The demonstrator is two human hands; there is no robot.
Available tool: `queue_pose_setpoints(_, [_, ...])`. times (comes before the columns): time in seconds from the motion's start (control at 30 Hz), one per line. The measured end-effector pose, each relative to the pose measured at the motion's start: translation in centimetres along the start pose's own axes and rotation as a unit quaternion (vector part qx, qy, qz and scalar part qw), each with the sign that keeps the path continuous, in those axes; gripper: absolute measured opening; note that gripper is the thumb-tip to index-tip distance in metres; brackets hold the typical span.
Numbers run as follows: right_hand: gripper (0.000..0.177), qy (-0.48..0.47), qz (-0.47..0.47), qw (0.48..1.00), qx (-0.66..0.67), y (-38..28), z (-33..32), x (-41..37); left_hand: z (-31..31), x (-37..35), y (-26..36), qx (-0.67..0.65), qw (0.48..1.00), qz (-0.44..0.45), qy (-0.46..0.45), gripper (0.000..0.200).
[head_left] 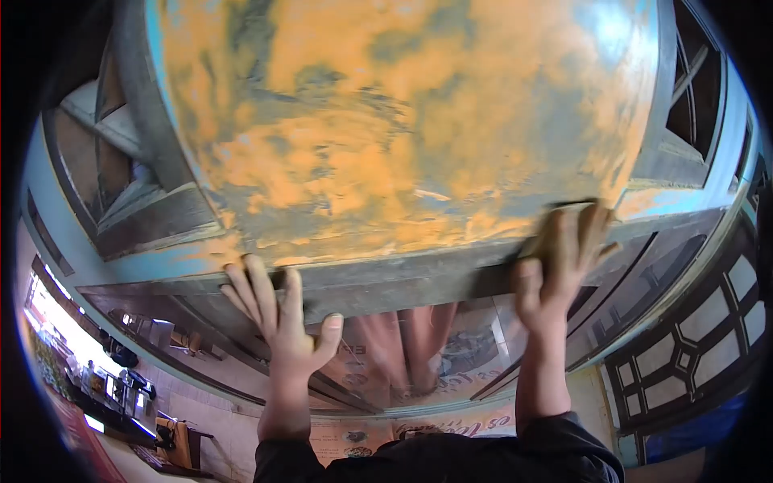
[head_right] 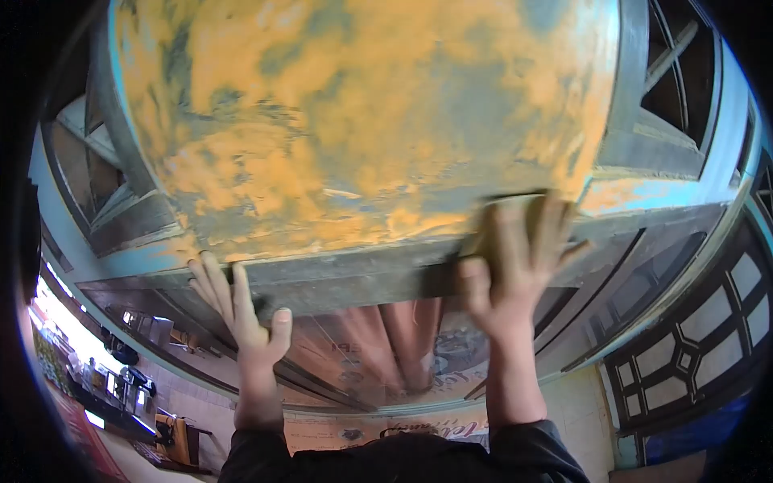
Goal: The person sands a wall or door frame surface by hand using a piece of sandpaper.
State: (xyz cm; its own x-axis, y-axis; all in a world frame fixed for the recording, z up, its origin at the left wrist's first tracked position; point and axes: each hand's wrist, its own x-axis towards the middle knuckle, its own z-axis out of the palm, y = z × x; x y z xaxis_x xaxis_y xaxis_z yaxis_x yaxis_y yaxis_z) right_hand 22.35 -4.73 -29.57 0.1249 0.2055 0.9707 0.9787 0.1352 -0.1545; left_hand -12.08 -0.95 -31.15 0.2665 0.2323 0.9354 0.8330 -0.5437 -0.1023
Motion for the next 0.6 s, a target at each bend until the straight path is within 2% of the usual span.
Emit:
queue_pose_setpoints(0.07, [0.069,0.089,0.101,0.989,0.059,0.2,0.2,1.1,0.0,0.2,0.1,0.009,1.0,0.013,-0.004,0.076])
queue_pose_setpoints(0.13, [0.07,0.077,0.079,0.992,0.059,-1.5,1.1,0.5,0.3,0.1,0.1,-0.005,1.0,0.007,0.008,0.076])
queue_pose_setpoints(0.2, [0.063,-0.032,-0.047,0.998,0.032,-4.7,0.9,-0.8,0.6,0.2,0.2,-0.018,1.0,0.007,0.022,0.076])
queue_pose_setpoints(0.27, [0.061,-0.063,-0.091,0.994,0.007,-4.5,1.0,-1.3,0.6,0.4,0.6,-0.031,0.999,-0.005,0.028,0.075])
queue_pose_setpoints(0.3, [0.064,-0.015,-0.065,0.998,0.01,-3.8,1.3,-0.7,0.7,0.4,0.9,-0.032,0.999,-0.009,0.032,0.075])
queue_pose_setpoints(0.33, [0.067,0.023,0.002,0.999,0.049,-3.5,1.3,0.1,0.8,0.5,1.0,-0.034,0.999,-0.016,0.038,0.074])
queue_pose_setpoints(0.4, [0.07,0.04,0.059,0.995,0.067,-3.9,0.8,0.9,1.1,0.5,1.1,-0.033,0.998,-0.022,0.048,0.073])
queue_pose_setpoints(0.47, [0.067,0.021,-0.004,0.997,0.069,-5.7,1.4,0.4,1.3,0.4,1.4,-0.04,0.997,-0.035,0.058,0.073])
queue_pose_setpoints(0.53, [0.064,-0.082,-0.098,0.992,0.019,-7.4,1.2,-1.5,1.3,0.6,1.5,-0.06,0.995,-0.043,0.065,0.072])
queue_pose_setpoints(0.6, [0.063,-0.063,-0.092,0.994,-0.014,-5.6,1.0,-1.3,1.2,0.4,1.5,-0.068,0.995,-0.047,0.064,0.069])
